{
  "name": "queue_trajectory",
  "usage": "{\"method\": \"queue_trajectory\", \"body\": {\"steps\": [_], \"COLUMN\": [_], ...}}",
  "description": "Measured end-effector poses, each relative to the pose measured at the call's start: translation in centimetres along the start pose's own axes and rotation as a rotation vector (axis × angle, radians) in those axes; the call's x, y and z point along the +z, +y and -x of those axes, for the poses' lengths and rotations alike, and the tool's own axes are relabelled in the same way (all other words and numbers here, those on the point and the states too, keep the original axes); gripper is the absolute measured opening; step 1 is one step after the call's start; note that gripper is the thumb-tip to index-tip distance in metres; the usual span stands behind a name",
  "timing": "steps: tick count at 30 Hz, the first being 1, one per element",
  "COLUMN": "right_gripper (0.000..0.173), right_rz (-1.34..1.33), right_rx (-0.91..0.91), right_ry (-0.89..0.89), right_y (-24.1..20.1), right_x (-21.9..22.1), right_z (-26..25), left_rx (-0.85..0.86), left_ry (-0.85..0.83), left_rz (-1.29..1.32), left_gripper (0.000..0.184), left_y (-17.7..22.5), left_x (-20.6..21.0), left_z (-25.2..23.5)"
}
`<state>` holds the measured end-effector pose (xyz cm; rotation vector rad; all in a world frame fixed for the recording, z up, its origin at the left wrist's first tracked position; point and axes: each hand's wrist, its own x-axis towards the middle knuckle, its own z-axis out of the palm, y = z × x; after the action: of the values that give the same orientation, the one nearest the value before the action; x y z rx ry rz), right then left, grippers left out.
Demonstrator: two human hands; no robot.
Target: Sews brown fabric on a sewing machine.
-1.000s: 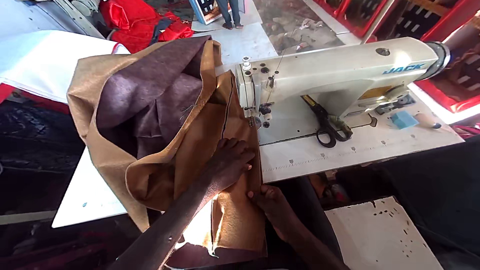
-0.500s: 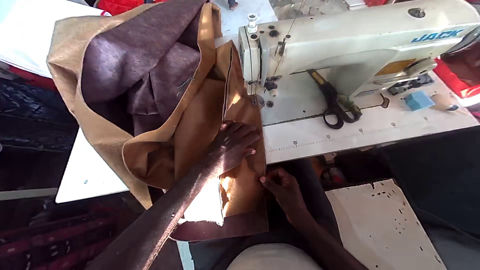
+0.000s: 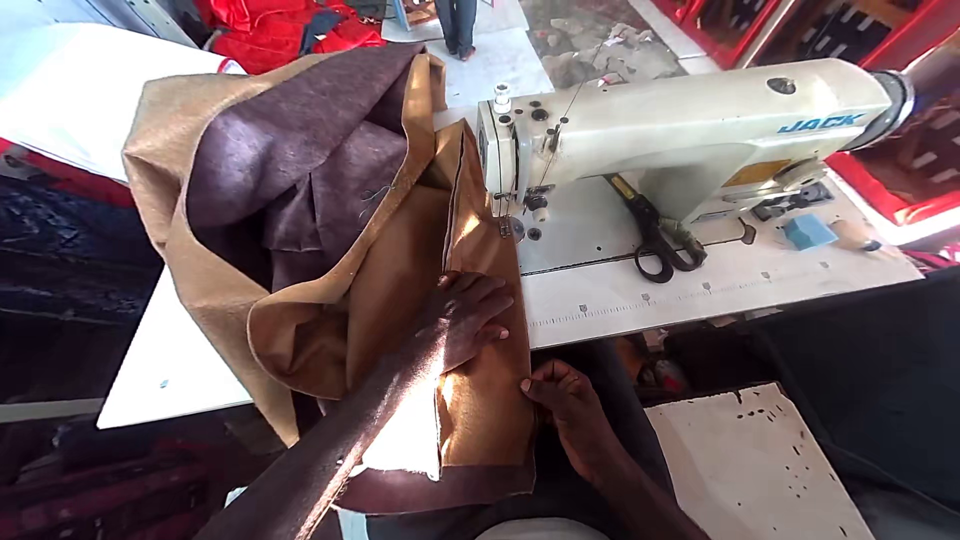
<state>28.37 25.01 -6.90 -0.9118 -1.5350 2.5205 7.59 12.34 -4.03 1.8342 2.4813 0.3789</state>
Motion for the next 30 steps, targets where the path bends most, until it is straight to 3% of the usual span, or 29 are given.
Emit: {"method": "queue_trajectory", "body": {"steps": [3, 7, 9, 11, 15, 19, 30], "right_gripper": [0.022, 0.027, 0.032, 0.027, 0.020, 0.018, 0.014], "right_rz": [0.305, 1.109, 1.284, 1.270, 1.188, 1.185, 1.157], "right_rx": [-0.248, -1.030, -1.184, -1.277, -1.330, -1.277, -1.165], "right_ry": [0.040, 0.180, 0.154, 0.105, -0.100, -0.235, -0.260], "right_y": [0.2, 1.7, 2.0, 1.7, -0.4, -2.3, -5.1], "right_x": [0.1, -1.8, -2.7, -3.2, -3.5, -3.6, -3.0], "right_z": [0.2, -2.1, -3.9, -5.4, -6.1, -6.3, -8.9], "left_rx": [-0.010, 0.024, 0.012, -0.007, -0.054, 0.023, -0.003], "left_ry": [0.001, 0.072, 0.061, 0.052, 0.000, 0.193, 0.284], "left_rz": [0.035, 0.118, 0.126, 0.122, 0.097, 0.109, 0.269], "left_gripper": [0.046, 0.030, 0.026, 0.024, 0.038, 0.041, 0.050], "left_y": [-0.3, -1.2, -1.2, -1.0, -1.6, -3.8, -6.7], "left_x": [0.2, 0.2, -0.4, -0.9, -0.7, 1.7, 2.8], "left_z": [-0.1, -1.0, -1.5, -2.2, -2.9, -2.7, -4.8]}}
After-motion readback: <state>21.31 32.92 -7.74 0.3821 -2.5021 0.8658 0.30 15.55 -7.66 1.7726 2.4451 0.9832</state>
